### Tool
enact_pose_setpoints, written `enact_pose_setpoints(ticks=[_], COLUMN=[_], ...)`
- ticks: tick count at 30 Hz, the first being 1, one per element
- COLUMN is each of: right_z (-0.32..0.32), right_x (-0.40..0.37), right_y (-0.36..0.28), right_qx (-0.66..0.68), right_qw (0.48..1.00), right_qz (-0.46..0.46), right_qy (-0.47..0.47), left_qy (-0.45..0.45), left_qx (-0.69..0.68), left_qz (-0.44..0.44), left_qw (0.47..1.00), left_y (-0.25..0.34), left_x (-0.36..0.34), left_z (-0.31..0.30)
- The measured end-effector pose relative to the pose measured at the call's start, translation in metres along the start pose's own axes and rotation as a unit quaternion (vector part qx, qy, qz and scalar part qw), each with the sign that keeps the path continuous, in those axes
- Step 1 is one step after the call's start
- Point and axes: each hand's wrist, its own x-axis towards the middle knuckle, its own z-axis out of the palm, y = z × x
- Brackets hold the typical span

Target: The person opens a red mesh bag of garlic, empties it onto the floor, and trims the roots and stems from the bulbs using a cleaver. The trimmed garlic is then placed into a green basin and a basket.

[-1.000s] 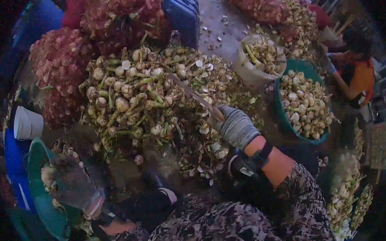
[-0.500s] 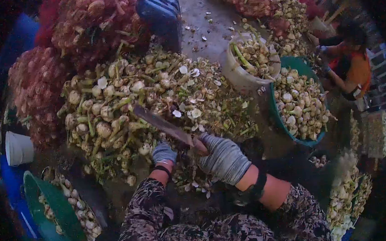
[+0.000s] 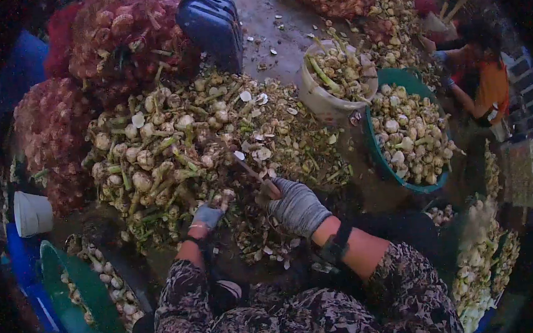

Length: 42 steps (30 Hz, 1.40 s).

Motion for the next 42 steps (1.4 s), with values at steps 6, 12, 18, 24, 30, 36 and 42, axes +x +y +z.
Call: enact_pose_setpoints(ticks=[6,12,18,24,30,36,42], right_z=[0.021,0.044,0.044,0.01,0.014,0.027,0.007], right_x=[0.004,-0.02,-0.066,-0.09,-0.092,-0.077,-0.019], right_y=[0.025,-0.008,-0.032,-0.038,-0.036,-0.015,0.036], right_qx=[0.106,0.072,0.147,-0.285,-0.354,-0.358,-0.348], right_qw=[0.993,0.997,0.961,0.907,0.881,0.879,0.895], right_qz=[0.045,-0.01,-0.232,-0.294,-0.294,-0.291,-0.247], right_qy=[0.032,-0.026,-0.029,-0.096,-0.113,-0.121,-0.132], left_qy=[-0.054,0.101,0.065,0.052,-0.226,-0.014,0.225], left_qx=[-0.5,-0.565,-0.693,-0.533,-0.919,-0.697,-0.311], left_qz=[0.036,0.148,0.189,0.253,0.219,0.207,0.225], left_qw=[0.863,0.805,0.693,0.806,0.238,0.687,0.895], left_y=[0.033,0.094,0.113,-0.008,-0.026,0.005,0.062], left_x=[-0.078,-0.126,-0.172,-0.086,-0.072,-0.111,-0.174], left_z=[0.018,0.026,-0.025,0.112,0.15,0.1,0.02])
